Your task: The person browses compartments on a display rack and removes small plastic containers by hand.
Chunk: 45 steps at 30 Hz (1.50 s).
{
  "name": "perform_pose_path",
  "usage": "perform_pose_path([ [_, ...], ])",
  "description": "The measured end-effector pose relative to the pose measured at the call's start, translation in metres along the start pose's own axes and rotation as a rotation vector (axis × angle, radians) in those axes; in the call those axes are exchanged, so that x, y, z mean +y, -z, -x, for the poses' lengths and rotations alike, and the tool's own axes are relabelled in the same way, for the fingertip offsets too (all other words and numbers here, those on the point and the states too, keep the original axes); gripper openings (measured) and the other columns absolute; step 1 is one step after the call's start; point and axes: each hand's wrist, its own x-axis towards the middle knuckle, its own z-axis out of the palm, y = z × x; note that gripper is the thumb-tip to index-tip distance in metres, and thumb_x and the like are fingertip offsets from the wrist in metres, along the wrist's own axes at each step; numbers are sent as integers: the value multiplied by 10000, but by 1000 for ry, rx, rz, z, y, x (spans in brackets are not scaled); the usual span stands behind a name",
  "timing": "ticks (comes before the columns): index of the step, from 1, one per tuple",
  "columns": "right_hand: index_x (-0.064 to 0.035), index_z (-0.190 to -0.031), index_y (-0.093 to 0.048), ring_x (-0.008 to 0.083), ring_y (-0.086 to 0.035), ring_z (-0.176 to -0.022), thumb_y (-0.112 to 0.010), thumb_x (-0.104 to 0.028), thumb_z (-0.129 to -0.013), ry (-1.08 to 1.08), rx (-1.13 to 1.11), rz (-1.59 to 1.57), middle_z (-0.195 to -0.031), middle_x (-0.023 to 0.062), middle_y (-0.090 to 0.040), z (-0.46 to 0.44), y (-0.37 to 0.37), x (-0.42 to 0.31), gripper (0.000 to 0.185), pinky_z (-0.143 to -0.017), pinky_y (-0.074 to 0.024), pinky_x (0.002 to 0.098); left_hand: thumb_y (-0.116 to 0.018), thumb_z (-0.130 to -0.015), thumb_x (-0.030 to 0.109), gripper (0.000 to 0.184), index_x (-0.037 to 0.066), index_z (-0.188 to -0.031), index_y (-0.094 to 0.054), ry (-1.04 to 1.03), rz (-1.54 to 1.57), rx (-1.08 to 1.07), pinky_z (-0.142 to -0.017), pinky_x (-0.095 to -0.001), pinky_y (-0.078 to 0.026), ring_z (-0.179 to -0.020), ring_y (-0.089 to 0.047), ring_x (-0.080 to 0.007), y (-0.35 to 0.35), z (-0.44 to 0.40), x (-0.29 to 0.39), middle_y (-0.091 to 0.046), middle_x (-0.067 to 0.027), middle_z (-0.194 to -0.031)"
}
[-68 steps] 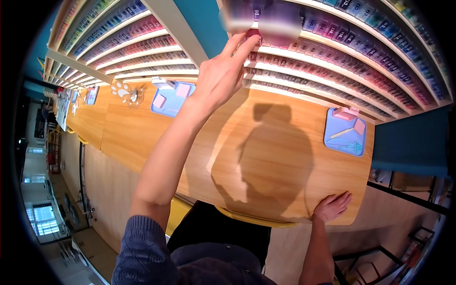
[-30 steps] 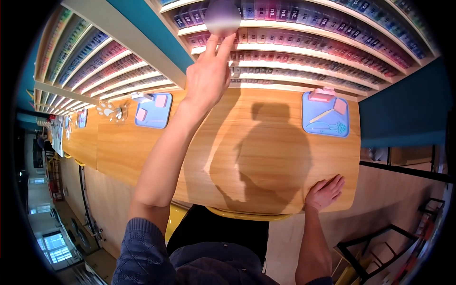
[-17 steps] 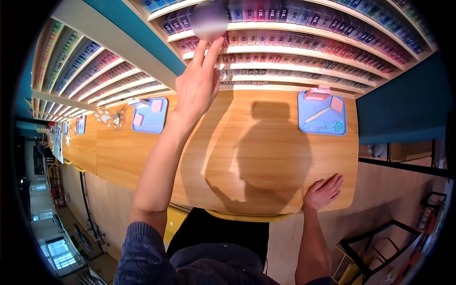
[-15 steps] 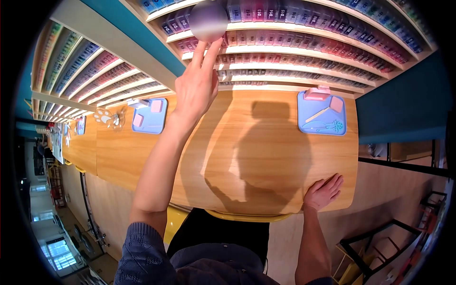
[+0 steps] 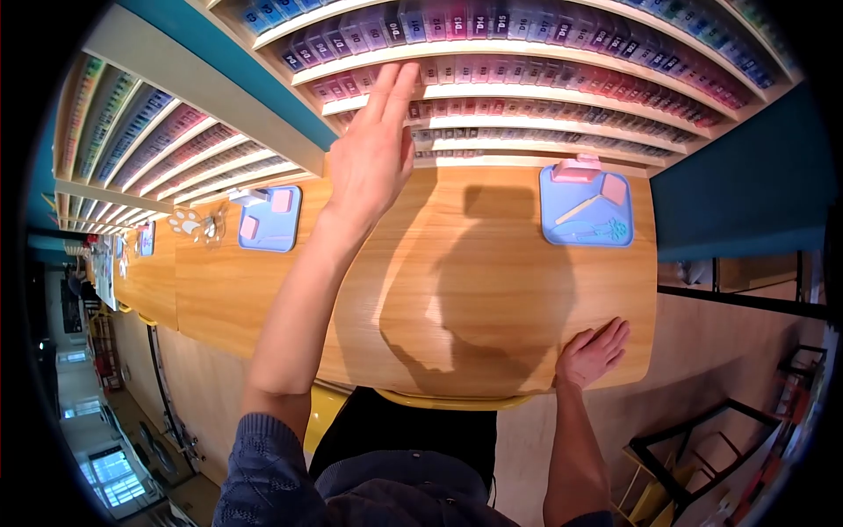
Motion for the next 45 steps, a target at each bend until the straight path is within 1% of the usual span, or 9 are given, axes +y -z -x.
perform_pose_path([
  [10, -52, -1610, -326, 307, -239, -1582, -389, -369, -1072, -41, -21, -25, -1700, 149, -291, 0, 0, -1, 627, -1269, -164, 522, -641, -881, -12, 762, 214, -1574, -416, -3, -89, -36, -770, -419, -598, -1135, -681, -340, -7, -4, -2, -475, -94, -1589],
  [18, -62, -1621, -301, 314, -236, -1586, -427, -289, -1050, -41, -1, -3, -1697, 152, -288, 2, -9, 2, 628, -1266, -178, 543, -680, -872, -7, 792, 208, -1578, -394, -12, -99, -9, -728, -412, -593, -951, -716, -328, -10, -3, -2, -469, -118, -1594],
  [22, -50, -1615, -306, 322, -237, -1585, -466, -259, -1032, -62, -18, -31, -1695, 162, -288, 0, 0, -4, 640, -1264, -176, 551, -685, -889, -8, 778, 214, -1577, -396, 17, -53, 11, -708, -375, -582, -794, -713, -229, -15, -2, 0, -478, -141, -1591],
  [23, -45, -1616, -302, 326, -235, -1585, -482, -245, -1021, -60, -23, -42, -1694, 167, -288, 0, 1, -4, 653, -1264, -175, 553, -670, -862, -10, 795, 176, -1579, -378, 58, -24, -17, -752, -422, -593, -955, -717, -323, -16, -2, 0, -443, -114, -1611],
  [24, -40, -1617, -299, 330, -233, -1585, -499, -232, -1010, -57, -28, -53, -1693, 171, -288, -1, 2, -5, 667, -1264, -173, 555, -670, -862, -10, 795, 176, -1579, -378, 50, -23, -21, -752, -422, -593, -955, -717, -323, -18, -2, 3, -443, -114, -1611],
  [26, -36, -1618, -295, 330, -231, -1586, -504, -227, -1002, -63, -27, -66, -1693, 172, -289, -1, 5, -6, 678, -1265, -171, 554, -692, -881, -33, 818, 199, -1598, -373, 60, 39, 33, -685, -342, -577, -736, -678, -187, -19, -3, 9, -440, -172, -1613],
  [32, -18, -1618, -287, 332, -229, -1586, -515, -214, -985, -67, -51, -87, -1692, 177, -291, -2, 10, -8, 701, -1268, -157, 553, -685, -894, -5, 816, 204, -1612, -357, -89, -1, 7, -670, -355, -571, -740, -684, -213, -29, -13, 27, -440, -178, -1608],
  [34, -12, -1617, -287, 333, -229, -1586, -515, -213, -982, -66, -53, -92, -1691, 179, -292, -3, 9, -8, 703, -1268, -154, 553, -673, -884, 8, 792, 188, -1597, -380, -64, -60, 7, -736, -404, -597, -1082, -694, -342, -34, -16, 27, -457, -114, -1599],
  [45, 8, -1620, -270, 317, -169, -1605, -471, -252, -987, -76, -93, -77, -1713, 164, -240, -4, 13, -10, 714, -1278, -118, 549, -639, -894, 11, 754, 143, -1592, -386, -22, -28, -24, -718, -407, -591, -1028, -700, -328, -28, -21, 41, -466, -162, -1587],
])
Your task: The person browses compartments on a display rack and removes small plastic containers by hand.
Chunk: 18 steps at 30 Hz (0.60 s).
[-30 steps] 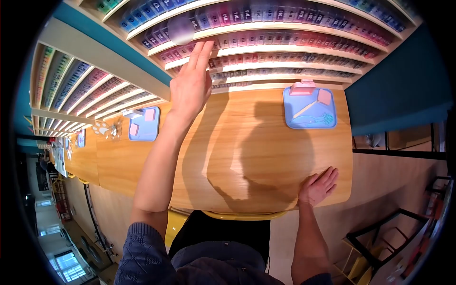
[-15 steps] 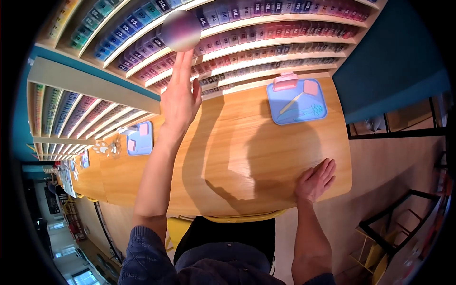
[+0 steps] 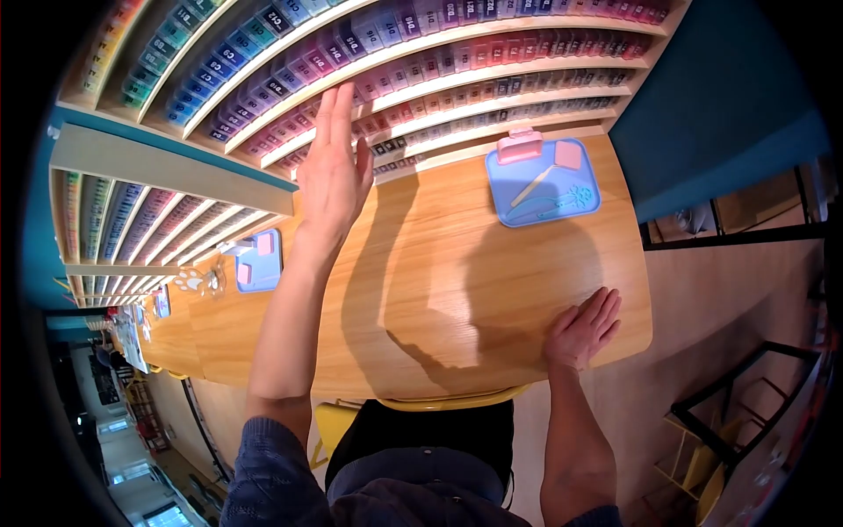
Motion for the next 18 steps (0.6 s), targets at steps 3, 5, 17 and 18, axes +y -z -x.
perform_pose_path([
  [3, 10, -1620, -266, 313, -159, -1608, -466, -257, -987, 1, -1, 5, -1719, 160, -225, 0, 0, 0, 715, -1282, -104, 547, -640, -894, 19, 740, 124, -1584, -392, -56, 28, -4, -715, -408, -592, -1037, -701, -329, -5, -9, 13, -465, -184, -1581],
  [5, 8, -1620, -266, 312, -152, -1610, -465, -258, -987, -8, -14, 2, -1721, 161, -219, 0, 2, -1, 714, -1284, -97, 547, -638, -888, 24, 740, 132, -1580, -400, -119, -30, 3, -720, -411, -597, -1061, -699, -341, -16, -14, 13, -474, -169, -1579],
  [17, -2, -1617, -274, 313, -165, -1608, -443, -277, -1007, -6, -5, 4, -1718, 174, -224, 1, -2, 1, 690, -1287, -91, 548, -673, -879, 31, 701, 102, -1533, -432, -86, 52, -7, -675, -416, -589, -948, -704, -331, -14, -26, 38, -482, -167, -1548],
  [18, -3, -1617, -275, 314, -174, -1606, -442, -281, -1010, -6, -9, 7, -1716, 175, -231, 0, -1, 1, 689, -1286, -96, 549, -665, -881, 32, 693, 112, -1530, -436, -157, 37, 32, -667, -423, -584, -954, -703, -335, -19, -28, 39, -494, -155, -1536],
])
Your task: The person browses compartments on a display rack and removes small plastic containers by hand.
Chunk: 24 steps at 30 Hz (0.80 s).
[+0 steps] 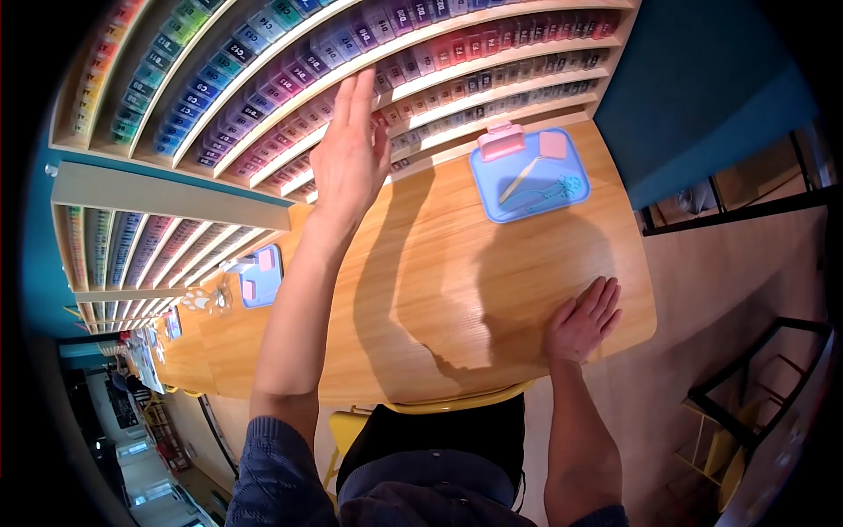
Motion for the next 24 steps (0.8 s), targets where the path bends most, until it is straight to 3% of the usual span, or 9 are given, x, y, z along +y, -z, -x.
perform_pose_path([
  [3, -5, -1617, -277, 316, -179, -1604, -442, -282, -1012, 5, 10, -9, -1714, 176, -234, 0, -3, 2, 685, -1284, -102, 551, -650, -882, 32, 701, 126, -1540, -429, 66, -106, -87, -681, -425, -585, -986, -701, -338, 1, -5, 3, -504, -134, -1528],
  [9, -18, -1620, -278, 317, -176, -1605, -452, -273, -1011, 6, 11, -8, -1714, 172, -235, 0, -2, 3, 683, -1284, -111, 552, -640, -868, 28, 694, 134, -1527, -448, 42, -116, -56, -704, -430, -591, -992, -703, -336, 0, 2, -9, -514, -119, -1515],
  [11, -19, -1621, -277, 317, -176, -1605, -454, -275, -1010, -2, 8, -3, -1715, 171, -235, 0, -3, 2, 686, -1285, -112, 551, -649, -911, 46, 659, 124, -1534, -450, 26, -153, -45, -647, -374, -587, -743, -687, -222, 0, -1, -7, -543, -147, -1489],
  [15, -18, -1622, -272, 319, -173, -1604, -457, -283, -1007, -4, 3, -15, -1716, 168, -232, 1, 0, 0, 695, -1286, -110, 549, -684, -898, 45, 698, 106, -1545, -431, 62, -40, -24, -662, -377, -587, -751, -687, -215, -3, -6, 10, -528, -144, -1498],
  [17, -17, -1622, -272, 320, -173, -1604, -457, -284, -1007, -12, -4, -19, -1716, 169, -232, 1, 1, 0, 696, -1286, -109, 550, -670, -890, 63, 674, 103, -1524, -443, 38, -5, -60, -674, -422, -592, -883, -712, -323, -7, -14, 18, -502, -152, -1521],
  [23, 1, -1596, -320, 328, -210, -1591, -441, -271, -1004, -2, 23, -21, -1683, 184, -297, -1, 2, -2, 662, -1279, -120, 558, -633, -870, 9, 673, 105, -1513, -459, -12, -77, -82, -634, -416, -578, -917, -709, -326, -13, -16, 12, -524, -113, -1504],
  [24, 2, -1596, -320, 329, -209, -1591, -440, -271, -1003, -2, 27, -26, -1684, 182, -296, -1, 2, -2, 664, -1279, -120, 558, -631, -887, 14, 672, 114, -1526, -446, -35, -107, -50, -617, -401, -574, -804, -691, -270, -14, -14, 10, -538, -117, -1480],
])
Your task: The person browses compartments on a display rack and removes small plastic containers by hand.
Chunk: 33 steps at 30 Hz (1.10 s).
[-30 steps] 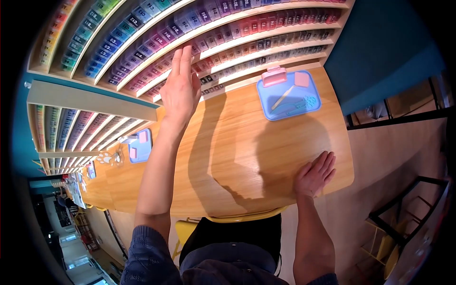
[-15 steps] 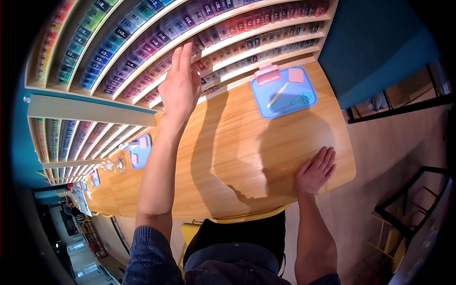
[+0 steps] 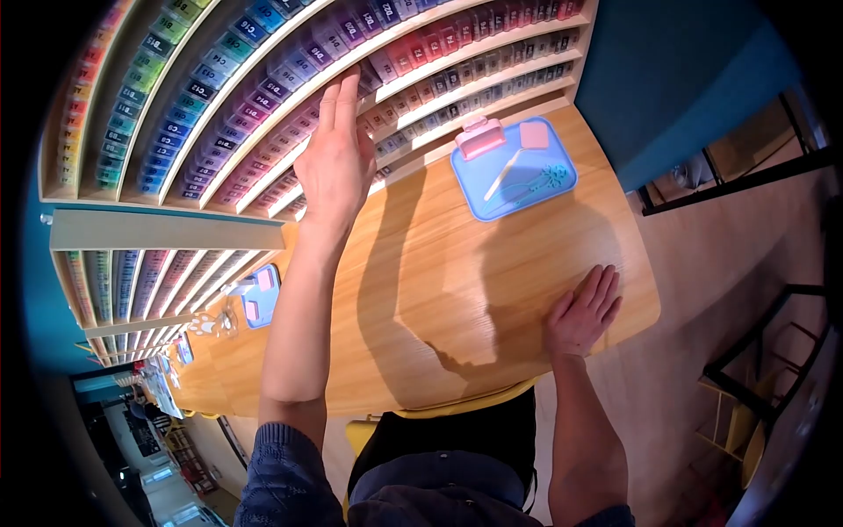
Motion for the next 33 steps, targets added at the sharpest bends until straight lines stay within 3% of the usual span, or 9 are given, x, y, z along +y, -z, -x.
perform_pose_path([
  [1, 2, -1596, -320, 329, -209, -1591, -440, -271, -1003, -2, -1, 0, -1684, 182, -296, 0, 0, 0, 664, -1279, -120, 558, -628, -904, 19, 671, 123, -1538, -434, -20, -30, 34, -601, -385, -571, -692, -672, -213, 0, 0, -1, -551, -121, -1457],
  [2, -4, -1606, -300, 328, -191, -1597, -456, -277, -999, -7, -24, 3, -1698, 178, -267, 0, 0, 1, 685, -1283, -110, 557, -642, -898, 18, 684, 127, -1540, -432, -20, -14, 31, -614, -373, -574, -678, -668, -204, 0, 0, -1, -553, -122, -1457],
  [9, -16, -1626, -255, 330, -170, -1603, -469, -292, -997, -8, -49, 37, -1717, 170, -225, 0, -4, 4, 720, -1293, -92, 558, -691, -873, 10, 732, 115, -1545, -422, 90, 143, -19, -680, -351, -584, -716, -676, -190, 6, -3, 13, -537, -122, -1450],
  [11, -17, -1629, -249, 329, -168, -1604, -468, -296, -998, -17, -57, 43, -1718, 170, -223, 1, -2, 3, 723, -1294, -92, 560, -690, -882, 42, 696, 122, -1524, -433, 111, 159, -30, -665, -392, -585, -737, -701, -241, 7, -6, 15, -523, -126, -1474],
  [15, -20, -1631, -248, 331, -168, -1603, -465, -305, -998, -8, -45, 45, -1719, 170, -221, 1, -2, 2, 727, -1292, -97, 563, -698, -882, 61, 731, 104, -1550, -403, 64, 162, 13, -671, -390, -589, -759, -714, -240, 0, -12, 27, -482, -143, -1542],
  [20, -15, -1629, -258, 335, -173, -1601, -467, -305, -995, -13, -45, 36, -1717, 173, -224, 0, -4, 3, 728, -1288, -103, 563, -656, -869, 54, 634, 100, -1481, -496, -48, 122, -2, -658, -422, -585, -811, -720, -333, -6, -26, 35, -551, -134, -1471],
  [30, -15, -1631, -256, 329, -163, -1606, -459, -307, -1003, -24, -57, 27, -1716, 172, -228, 1, -2, 2, 722, -1292, -88, 558, -638, -879, 46, 595, 67, -1457, -501, -5, 128, -16, -654, -428, -581, -797, -724, -326, -2, -27, 38, -571, -121, -1426],
  [32, -16, -1632, -254, 325, -162, -1606, -456, -306, -1005, -33, -62, 31, -1716, 171, -229, 1, 0, 1, 719, -1293, -89, 555, -677, -902, 70, 617, 86, -1486, -479, 2, 110, 25, -668, -402, -581, -708, -711, -242, -6, -31, 44, -542, -122, -1469],
  [33, -18, -1633, -252, 321, -160, -1607, -453, -305, -1008, -32, -66, 37, -1716, 170, -229, 1, 2, 0, 717, -1294, -90, 552, -677, -902, 70, 617, 86, -1486, -479, -7, 112, 23, -668, -402, -581, -708, -711, -242, -7, -34, 48, -542, -122, -1469],
])
